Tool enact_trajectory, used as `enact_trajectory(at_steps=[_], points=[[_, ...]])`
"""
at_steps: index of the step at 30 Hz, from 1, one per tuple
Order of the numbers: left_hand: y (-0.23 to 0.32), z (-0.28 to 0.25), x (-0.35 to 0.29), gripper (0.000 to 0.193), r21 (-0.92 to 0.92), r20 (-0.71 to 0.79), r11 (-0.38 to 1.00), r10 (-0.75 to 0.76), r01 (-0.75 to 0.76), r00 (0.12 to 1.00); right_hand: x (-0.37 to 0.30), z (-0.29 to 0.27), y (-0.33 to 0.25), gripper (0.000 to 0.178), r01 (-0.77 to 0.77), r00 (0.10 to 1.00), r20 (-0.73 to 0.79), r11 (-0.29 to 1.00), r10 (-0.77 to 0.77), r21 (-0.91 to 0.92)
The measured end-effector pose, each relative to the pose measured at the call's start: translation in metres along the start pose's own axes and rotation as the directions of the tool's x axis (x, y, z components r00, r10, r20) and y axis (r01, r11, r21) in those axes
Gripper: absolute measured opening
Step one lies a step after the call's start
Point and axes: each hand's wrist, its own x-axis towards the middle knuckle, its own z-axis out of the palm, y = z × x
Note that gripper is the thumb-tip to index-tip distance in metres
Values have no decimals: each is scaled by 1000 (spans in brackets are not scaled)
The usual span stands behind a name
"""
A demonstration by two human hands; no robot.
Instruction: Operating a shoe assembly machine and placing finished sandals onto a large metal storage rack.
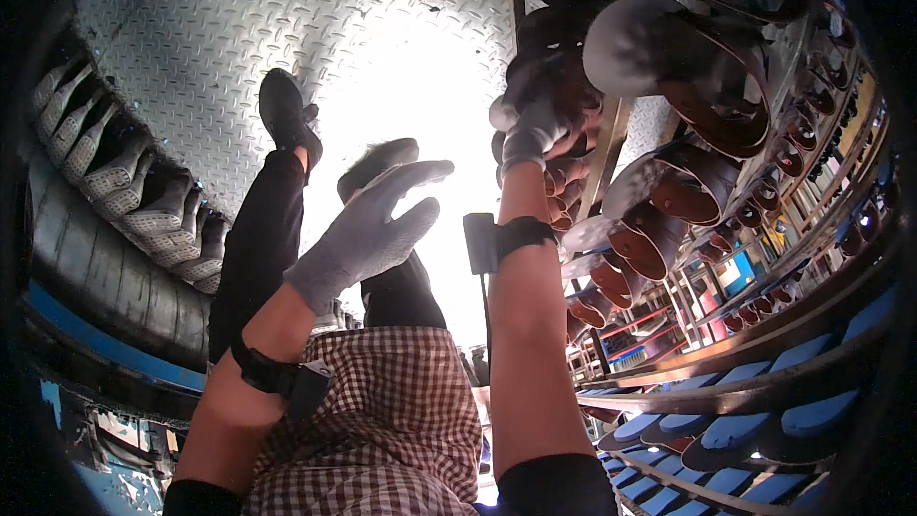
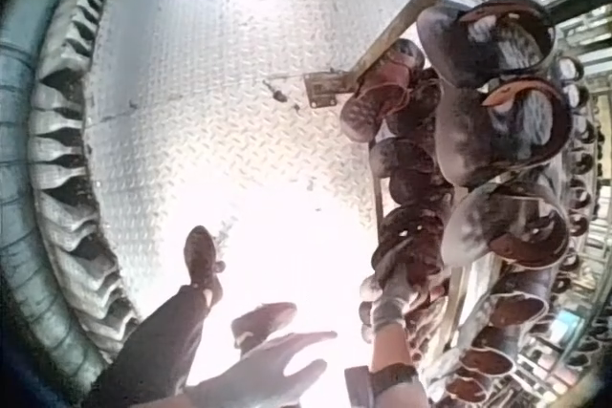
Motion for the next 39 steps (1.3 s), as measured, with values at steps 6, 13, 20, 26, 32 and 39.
enact_trajectory(at_steps=[6,13,20,26,32,39], points=[[-3,-41,-21,43,-1,-85,972,-233,234,969,-94,58,90,29,-99,976,217,903,6,418],[-3,-20,-11,42,36,-70,992,-115,117,991,57,75,-38,23,-217,967,255,619,28,755],[-6,-33,-15,41,123,-94,980,-148,159,985,-5,77,57,17,-381,920,390,151,-40,912],[1,-27,-14,41,97,-145,987,-110,125,983,-84,-9,39,26,-467,861,501,252,-86,847],[3,-22,-7,41,-77,-160,986,-159,149,974,-123,-19,48,37,-528,808,446,-135,-384,839],[0,-23,-7,37,-147,-278,974,-209,174,938,-183,-62,-48,35,671,683,-428,278,-592,687]])
